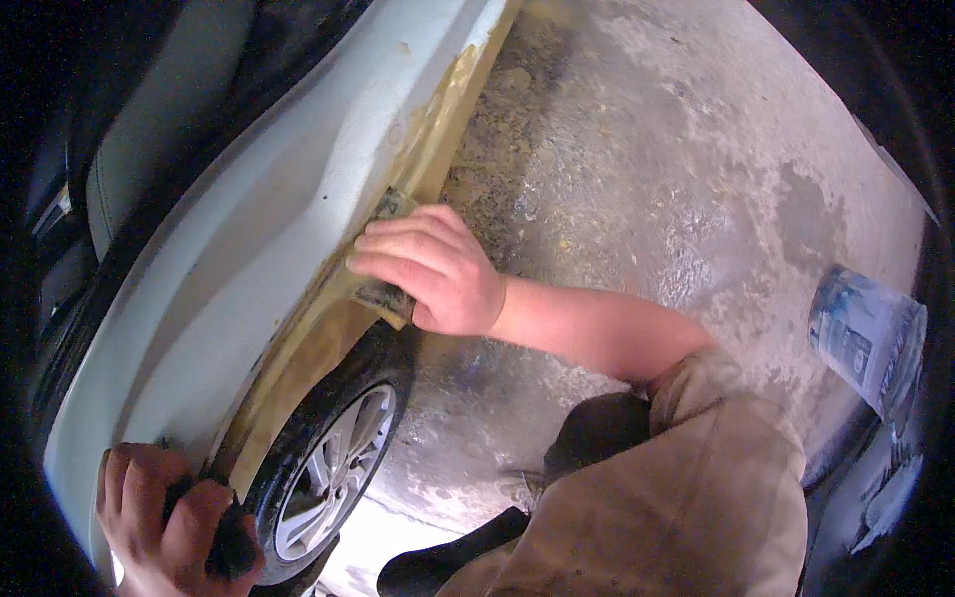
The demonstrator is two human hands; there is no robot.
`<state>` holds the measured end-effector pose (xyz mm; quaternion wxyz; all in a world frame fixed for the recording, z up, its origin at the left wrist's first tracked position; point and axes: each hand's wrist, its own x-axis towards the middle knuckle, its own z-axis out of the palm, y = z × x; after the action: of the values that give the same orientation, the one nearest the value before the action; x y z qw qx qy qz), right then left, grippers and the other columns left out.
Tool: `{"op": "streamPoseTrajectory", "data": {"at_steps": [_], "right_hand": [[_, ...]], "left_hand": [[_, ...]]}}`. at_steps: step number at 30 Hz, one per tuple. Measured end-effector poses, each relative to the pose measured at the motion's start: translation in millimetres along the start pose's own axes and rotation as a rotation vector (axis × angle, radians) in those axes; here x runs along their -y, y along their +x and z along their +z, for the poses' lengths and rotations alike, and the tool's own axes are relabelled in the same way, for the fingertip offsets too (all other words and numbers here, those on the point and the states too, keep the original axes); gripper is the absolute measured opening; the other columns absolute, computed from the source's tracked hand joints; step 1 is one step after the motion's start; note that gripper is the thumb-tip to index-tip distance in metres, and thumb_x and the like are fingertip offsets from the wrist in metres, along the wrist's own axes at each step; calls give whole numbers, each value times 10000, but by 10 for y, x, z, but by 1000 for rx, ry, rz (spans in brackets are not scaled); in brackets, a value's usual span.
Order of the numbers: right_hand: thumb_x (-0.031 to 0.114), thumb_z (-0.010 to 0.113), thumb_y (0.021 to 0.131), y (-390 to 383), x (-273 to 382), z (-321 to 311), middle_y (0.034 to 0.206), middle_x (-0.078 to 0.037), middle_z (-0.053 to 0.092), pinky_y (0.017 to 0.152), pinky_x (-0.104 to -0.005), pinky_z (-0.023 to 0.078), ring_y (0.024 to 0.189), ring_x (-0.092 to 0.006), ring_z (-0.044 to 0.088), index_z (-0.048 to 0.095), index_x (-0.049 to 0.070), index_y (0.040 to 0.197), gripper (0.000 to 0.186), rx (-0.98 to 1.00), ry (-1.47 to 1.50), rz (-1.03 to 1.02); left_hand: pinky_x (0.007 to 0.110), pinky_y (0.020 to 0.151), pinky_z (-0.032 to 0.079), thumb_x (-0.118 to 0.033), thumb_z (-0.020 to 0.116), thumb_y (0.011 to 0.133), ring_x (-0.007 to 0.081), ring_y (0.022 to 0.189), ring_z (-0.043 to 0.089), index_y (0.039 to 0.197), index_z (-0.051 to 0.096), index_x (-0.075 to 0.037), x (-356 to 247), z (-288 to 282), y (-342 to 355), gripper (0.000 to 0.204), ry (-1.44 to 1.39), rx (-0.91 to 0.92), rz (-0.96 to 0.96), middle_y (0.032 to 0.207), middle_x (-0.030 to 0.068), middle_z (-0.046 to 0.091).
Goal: The person sands the lower side panel of a white car using a sanding block. They repeatedly rub the surface near the wheel arch and periodically dip the block into a bucket of water to wet it before continuing.
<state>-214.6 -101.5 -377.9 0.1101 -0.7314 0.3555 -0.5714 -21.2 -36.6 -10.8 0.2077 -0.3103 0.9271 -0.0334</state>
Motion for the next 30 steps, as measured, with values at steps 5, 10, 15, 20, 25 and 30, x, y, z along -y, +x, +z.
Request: {"op": "streamPoseTrajectory", "data": {"at_steps": [5, 10, 15, 20, 25, 30], "right_hand": [[78, 704, 716, 51, -573, 31, 1129, -1, 738, 915, -455, 452, 1100, -231, 688, 745, 157, 1064, 358, -100, -288, -77], [25, 687, 776, -34, 107, 163, 1070, -43, 726, 917, -457, 476, 1066, -251, 686, 728, 120, 1071, 312, -192, 33, 68], [114, 781, 768, 195, -64, -53, 1031, -37, 712, 904, -441, 502, 965, -253, 688, 717, 112, 1062, 301, -84, 144, -118], [173, 828, 694, 442, -23, -224, 950, -29, 680, 884, -407, 504, 889, -223, 669, 725, 120, 1010, 337, 152, 234, -284], [153, 808, 705, 608, 59, -265, 941, -5, 687, 874, -405, 507, 884, -215, 668, 775, 142, 1014, 311, 226, 123, -321], [97, 814, 682, 686, 134, -199, 948, 11, 680, 856, -382, 510, 882, -227, 654, 782, 156, 1011, 336, 182, 170, -189]], "left_hand": [[345, 623, 580, -336, 639, 976, 207, 793, 647, 928, 684, -151, 9, 10, -27, 197, -1, 17, 14, 965, 72, 668], [343, 629, 589, -352, 632, 975, 203, 795, 645, 920, 682, -158, -6, 15, -30, 208, 12, 43, -11, 951, 66, 657], [350, 669, 592, -322, 662, 956, 218, 805, 650, 929, 688, -141, 0, -29, 7, 185, -2, 46, 15, 955, 72, 660], [366, 686, 580, -269, 718, 930, 242, 824, 657, 936, 702, -109, 1, -64, 19, 161, -49, 87, 18, 964, 88, 664], [373, 664, 564, -238, 722, 936, 243, 794, 643, 927, 696, -105, 135, -98, 93, 136, 46, 191, 170, 941, 81, 653], [368, 650, 557, -230, 727, 932, 248, 800, 645, 920, 690, -106, -37, -141, 67, 130, 98, 128, 116, 941, 83, 647]]}}
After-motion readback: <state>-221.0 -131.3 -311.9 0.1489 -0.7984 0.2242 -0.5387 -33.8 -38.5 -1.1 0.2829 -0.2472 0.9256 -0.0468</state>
